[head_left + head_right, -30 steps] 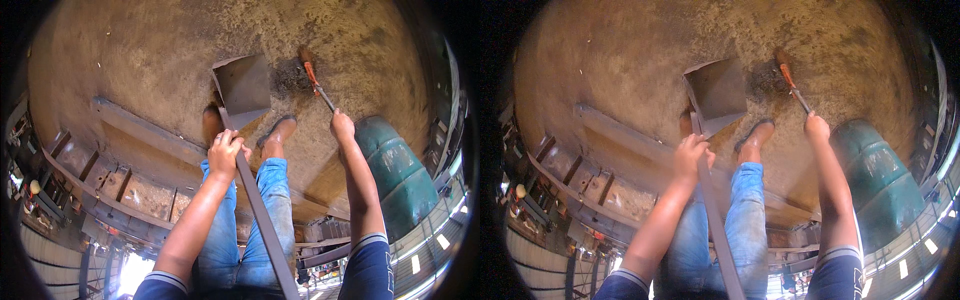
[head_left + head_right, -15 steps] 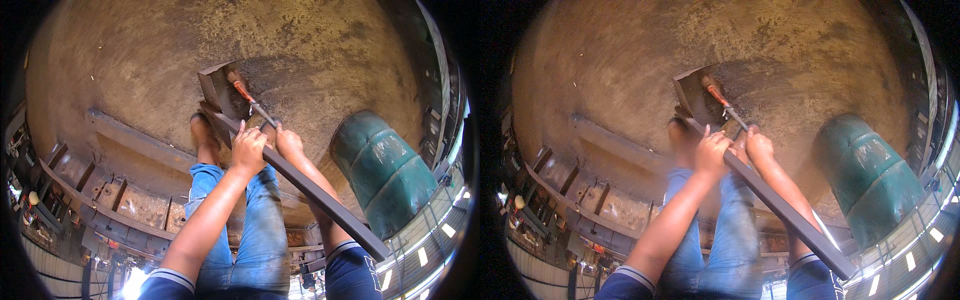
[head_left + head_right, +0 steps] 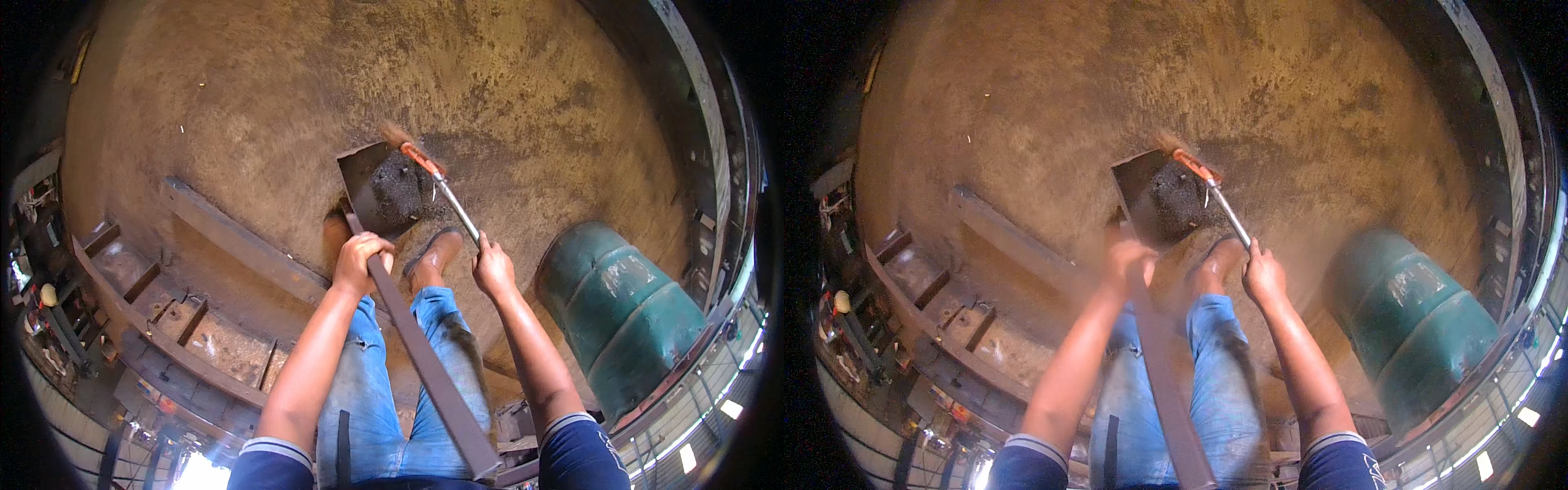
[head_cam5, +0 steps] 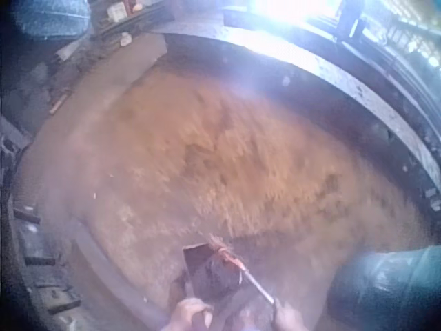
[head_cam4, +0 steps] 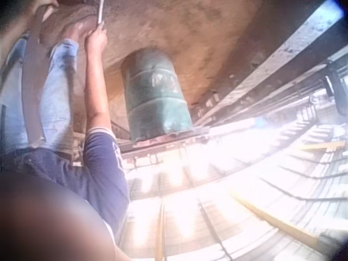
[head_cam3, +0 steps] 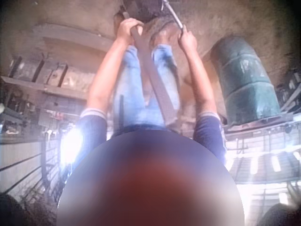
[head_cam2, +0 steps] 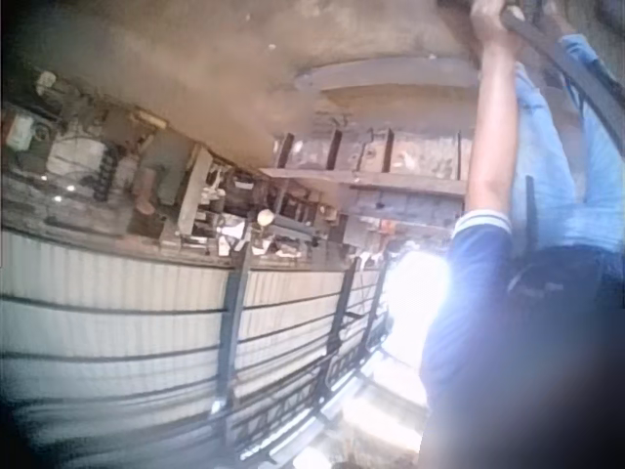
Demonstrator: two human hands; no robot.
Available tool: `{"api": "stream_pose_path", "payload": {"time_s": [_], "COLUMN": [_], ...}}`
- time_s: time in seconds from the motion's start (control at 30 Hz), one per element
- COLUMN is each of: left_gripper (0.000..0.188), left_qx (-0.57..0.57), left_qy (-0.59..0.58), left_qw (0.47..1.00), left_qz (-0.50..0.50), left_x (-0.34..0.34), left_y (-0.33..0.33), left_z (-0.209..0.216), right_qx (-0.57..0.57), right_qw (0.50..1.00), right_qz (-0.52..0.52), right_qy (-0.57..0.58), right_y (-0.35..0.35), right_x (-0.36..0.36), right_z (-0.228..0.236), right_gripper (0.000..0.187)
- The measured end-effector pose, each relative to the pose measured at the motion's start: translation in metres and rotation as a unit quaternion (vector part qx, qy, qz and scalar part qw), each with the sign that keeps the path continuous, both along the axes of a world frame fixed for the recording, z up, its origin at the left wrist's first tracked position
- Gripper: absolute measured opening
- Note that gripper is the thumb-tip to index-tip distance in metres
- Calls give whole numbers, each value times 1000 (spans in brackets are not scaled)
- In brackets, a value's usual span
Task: The person sweeps metal shavings and debris from the workshop floor using a broom and dustpan, then transfers the collected material into a large green barrel. The person moves between different areas of the floor to gather scattered piles of debris.
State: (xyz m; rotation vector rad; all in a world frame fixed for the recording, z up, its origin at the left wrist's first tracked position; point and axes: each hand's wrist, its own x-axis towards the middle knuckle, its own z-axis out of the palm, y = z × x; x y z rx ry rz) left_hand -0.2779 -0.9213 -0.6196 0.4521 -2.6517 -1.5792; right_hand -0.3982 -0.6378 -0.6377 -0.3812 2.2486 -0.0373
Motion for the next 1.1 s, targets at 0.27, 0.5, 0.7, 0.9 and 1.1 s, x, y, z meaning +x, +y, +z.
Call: {"api": "stream_pose_path", "payload": {"time_s": [0.27,0.5,0.7,0.9,1.1], "left_gripper": [13,16,7,3,5], "left_qx": [-26,26,6,28,39], "left_qy": [21,16,16,9,-13], "left_qw": [997,998,999,999,999], "left_qz": [66,47,40,-21,19], "left_x": [55,71,56,55,89], "left_y": [-3,-4,5,-4,-31], "left_z": [0,-27,-11,2,-11], "right_qx": [102,152,83,-2,-95], "right_qw": [986,980,995,997,978], "right_qz": [59,45,-46,9,-156], "right_qy": [122,117,-39,-76,-96], "right_y": [-21,-12,-55,-58,-75], "right_x": [-86,-80,51,130,161], "right_z": [-83,-141,-141,-131,2], "right_gripper": [56,51,57,50,53]}}
